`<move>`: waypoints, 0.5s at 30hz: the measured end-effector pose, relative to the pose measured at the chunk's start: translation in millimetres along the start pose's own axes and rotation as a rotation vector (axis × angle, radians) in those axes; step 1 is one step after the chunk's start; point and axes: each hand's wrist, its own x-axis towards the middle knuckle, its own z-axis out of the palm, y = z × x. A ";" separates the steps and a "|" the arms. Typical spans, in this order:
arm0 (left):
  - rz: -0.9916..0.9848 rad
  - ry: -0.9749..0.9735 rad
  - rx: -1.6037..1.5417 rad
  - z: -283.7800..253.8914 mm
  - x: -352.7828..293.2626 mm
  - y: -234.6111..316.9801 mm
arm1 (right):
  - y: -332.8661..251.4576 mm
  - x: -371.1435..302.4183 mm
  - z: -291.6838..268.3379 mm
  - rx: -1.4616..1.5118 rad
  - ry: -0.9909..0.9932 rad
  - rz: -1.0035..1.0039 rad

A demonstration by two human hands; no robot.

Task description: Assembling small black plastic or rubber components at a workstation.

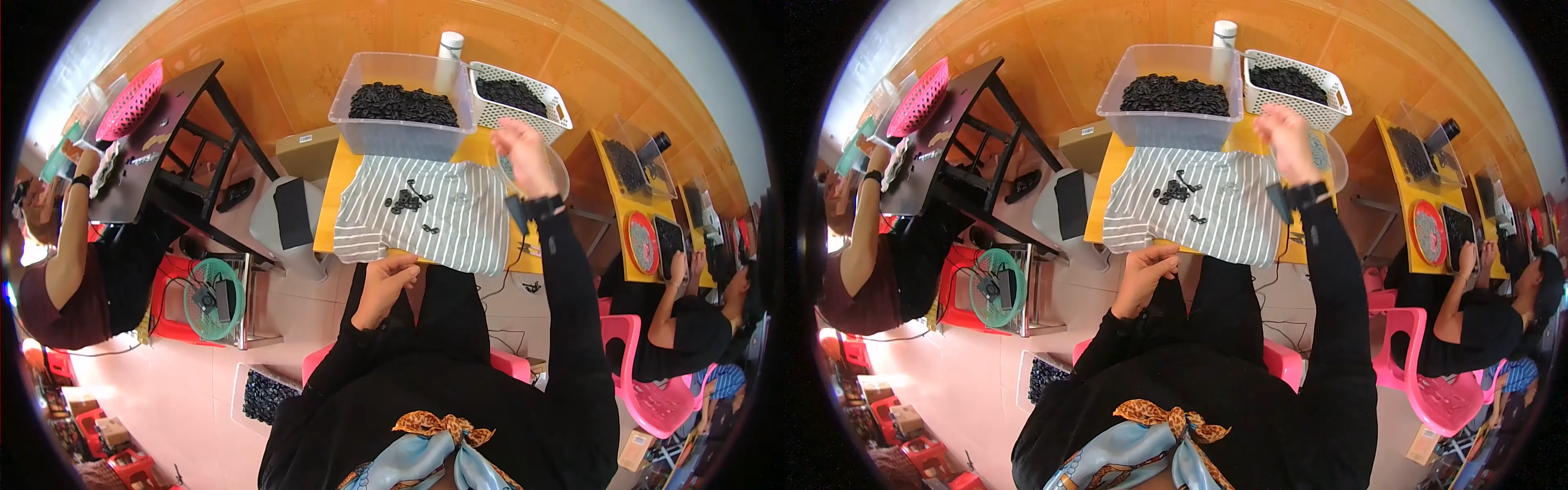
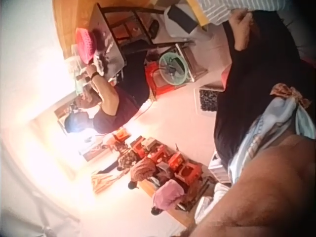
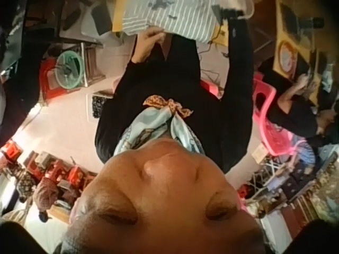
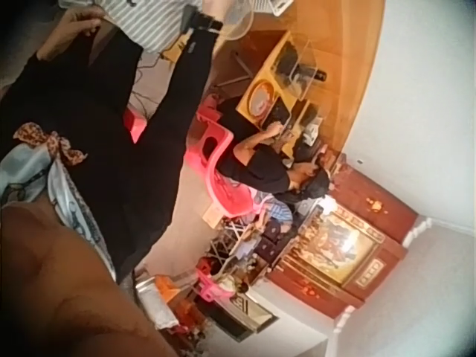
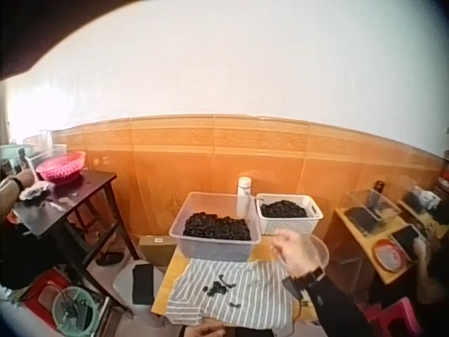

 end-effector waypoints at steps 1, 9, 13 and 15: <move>0.008 0.012 -0.003 -4.2 0.1 -3.0 | 22.4 -10.2 4.3 -0.140 -0.139 -0.004; -0.070 0.007 -0.019 -12.5 -3.2 -11.6 | 119.8 -89.6 56.6 -0.835 -0.315 -0.240; -0.092 -0.003 -0.012 -14.0 -4.4 -12.1 | 121.4 -76.4 71.8 -1.039 -0.382 -0.297; -0.094 0.013 -0.004 -14.3 -5.1 -11.7 | 120.8 -71.6 80.1 -1.158 -0.396 -0.304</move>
